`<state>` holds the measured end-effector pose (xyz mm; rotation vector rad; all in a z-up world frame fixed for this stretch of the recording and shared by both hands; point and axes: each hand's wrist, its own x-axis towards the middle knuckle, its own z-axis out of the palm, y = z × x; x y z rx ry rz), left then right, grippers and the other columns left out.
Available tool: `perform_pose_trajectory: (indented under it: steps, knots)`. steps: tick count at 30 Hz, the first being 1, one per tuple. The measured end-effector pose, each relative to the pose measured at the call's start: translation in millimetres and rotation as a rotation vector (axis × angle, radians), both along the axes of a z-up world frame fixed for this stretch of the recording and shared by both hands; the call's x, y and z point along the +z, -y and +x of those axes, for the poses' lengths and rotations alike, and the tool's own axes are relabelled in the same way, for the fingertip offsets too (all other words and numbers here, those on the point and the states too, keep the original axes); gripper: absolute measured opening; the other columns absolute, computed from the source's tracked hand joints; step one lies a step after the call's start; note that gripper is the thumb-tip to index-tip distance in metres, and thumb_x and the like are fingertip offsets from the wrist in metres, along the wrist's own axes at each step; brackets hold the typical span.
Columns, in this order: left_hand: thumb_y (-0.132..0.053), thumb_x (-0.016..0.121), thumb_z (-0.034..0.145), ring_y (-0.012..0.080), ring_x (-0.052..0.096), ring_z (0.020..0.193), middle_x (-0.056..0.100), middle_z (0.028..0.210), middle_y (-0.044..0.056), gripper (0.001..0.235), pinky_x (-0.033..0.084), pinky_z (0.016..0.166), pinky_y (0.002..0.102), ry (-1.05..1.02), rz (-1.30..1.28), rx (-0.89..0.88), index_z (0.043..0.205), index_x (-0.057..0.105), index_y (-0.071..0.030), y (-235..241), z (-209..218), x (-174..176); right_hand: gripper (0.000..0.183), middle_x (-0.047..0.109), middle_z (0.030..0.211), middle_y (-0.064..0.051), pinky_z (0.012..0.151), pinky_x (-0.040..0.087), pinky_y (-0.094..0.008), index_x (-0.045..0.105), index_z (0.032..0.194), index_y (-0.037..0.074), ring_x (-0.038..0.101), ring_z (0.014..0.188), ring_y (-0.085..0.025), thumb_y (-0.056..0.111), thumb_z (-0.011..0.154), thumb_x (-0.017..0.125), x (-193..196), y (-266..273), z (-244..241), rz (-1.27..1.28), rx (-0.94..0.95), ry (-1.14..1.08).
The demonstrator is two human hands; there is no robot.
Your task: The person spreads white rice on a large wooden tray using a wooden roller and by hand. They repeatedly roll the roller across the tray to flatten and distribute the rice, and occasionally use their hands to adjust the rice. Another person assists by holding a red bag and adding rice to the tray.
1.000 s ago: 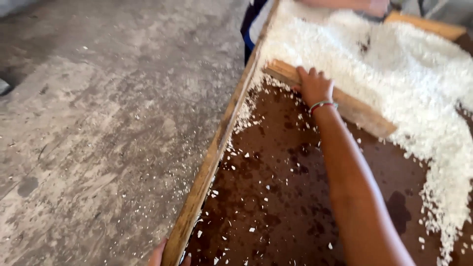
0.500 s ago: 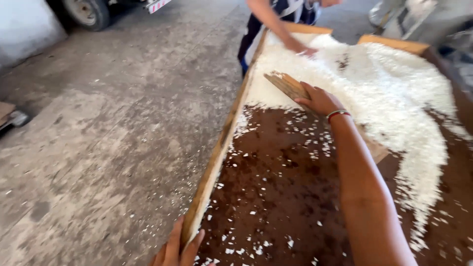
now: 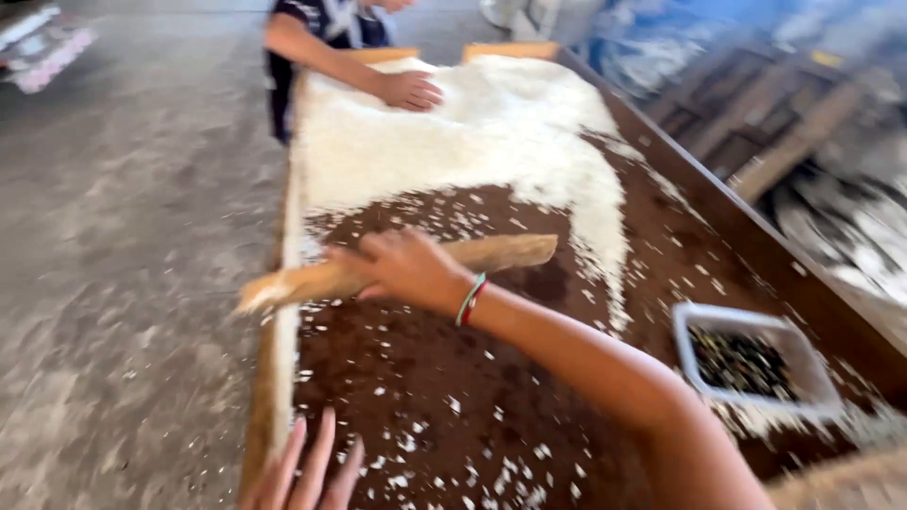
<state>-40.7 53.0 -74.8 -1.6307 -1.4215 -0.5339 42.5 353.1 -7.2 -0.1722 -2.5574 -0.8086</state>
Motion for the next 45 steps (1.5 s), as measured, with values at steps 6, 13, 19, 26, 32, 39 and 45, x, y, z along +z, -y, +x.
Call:
perform_pose_trajectory:
  steps: [6, 13, 19, 26, 32, 39, 45]
  knots:
    - [-0.048, 0.075, 0.062, 0.0284, 0.048, 0.133, 0.039, 0.160, 0.015, 0.109, 0.045, 0.103, 0.042, -0.039, -0.248, 0.022, 0.154, 0.035, -0.007, -61, 63, 110, 0.038, 0.061, 0.086, -0.001, 0.069, 0.052, -0.035, 0.051, 0.113, 0.021, 0.064, 0.079, -0.020, 0.020, 0.080, 0.068, 20, 76, 97, -0.055, 0.149, -0.021]
    - [-0.009, 0.085, 0.075, 0.0486, 0.063, 0.103, 0.057, 0.115, 0.026, 0.112, 0.057, 0.080, 0.057, 0.353, -0.511, -0.320, 0.161, 0.013, -0.002, -168, 157, 140, 0.052, 0.059, 0.100, 0.001, 0.080, 0.048, -0.036, 0.064, 0.105, 0.020, 0.060, 0.106, -0.024, 0.053, 0.068, 0.079, 62, -8, 221, 0.106, 0.208, -0.016]
    - [-0.032, 0.079, 0.081, 0.0365, 0.065, 0.119, 0.069, 0.125, 0.014, 0.110, 0.044, 0.100, 0.056, 0.374, -0.800, -0.084, 0.164, 0.008, -0.024, -224, 197, 123, 0.078, 0.052, 0.143, -0.020, 0.102, 0.050, -0.052, 0.035, 0.148, 0.007, 0.057, 0.125, -0.040, 0.042, 0.088, 0.072, 60, -98, 355, -0.596, 0.095, 0.059]
    - [-0.037, 0.077, 0.076, 0.0314, 0.064, 0.123, 0.070, 0.132, 0.002, 0.064, 0.040, 0.111, 0.054, 0.566, -0.951, -0.001, 0.135, 0.061, -0.020, -221, 187, 87, 0.069, 0.053, 0.144, -0.017, 0.109, 0.043, -0.053, 0.039, 0.151, 0.012, 0.049, 0.137, -0.037, 0.035, 0.092, 0.065, 36, -137, 510, -0.364, -0.247, 0.218]
    - [-0.039, 0.080, 0.076, 0.0401, 0.061, 0.129, 0.069, 0.138, 0.013, 0.068, 0.039, 0.113, 0.060, 0.789, -1.238, 0.043, 0.138, 0.059, -0.021, -251, 192, 57, 0.063, 0.048, 0.148, -0.026, 0.114, 0.037, -0.049, 0.037, 0.151, -0.002, 0.047, 0.135, -0.043, 0.031, 0.101, 0.059, -45, -191, 497, -0.630, 0.225, 0.170]
    - [-0.037, 0.070, 0.089, 0.0272, 0.044, 0.139, 0.050, 0.147, -0.006, 0.065, 0.039, 0.112, 0.061, 0.523, -1.209, 0.444, 0.147, 0.041, -0.030, -314, 183, -19, 0.053, 0.064, 0.107, -0.013, 0.085, 0.054, -0.044, 0.042, 0.129, 0.007, 0.067, 0.100, -0.033, 0.041, 0.094, 0.062, -64, -222, 467, -0.504, 0.066, 0.378]
    - [-0.020, 0.050, 0.092, 0.0326, 0.035, 0.139, 0.038, 0.149, 0.003, 0.056, 0.026, 0.111, 0.073, 0.368, -1.119, 0.725, 0.144, 0.030, -0.024, -406, 167, -88, 0.044, 0.058, 0.105, -0.010, 0.077, 0.046, -0.045, 0.044, 0.117, 0.011, 0.056, 0.099, -0.030, 0.043, 0.090, 0.060, -111, -302, 456, -0.330, -0.088, 0.368]
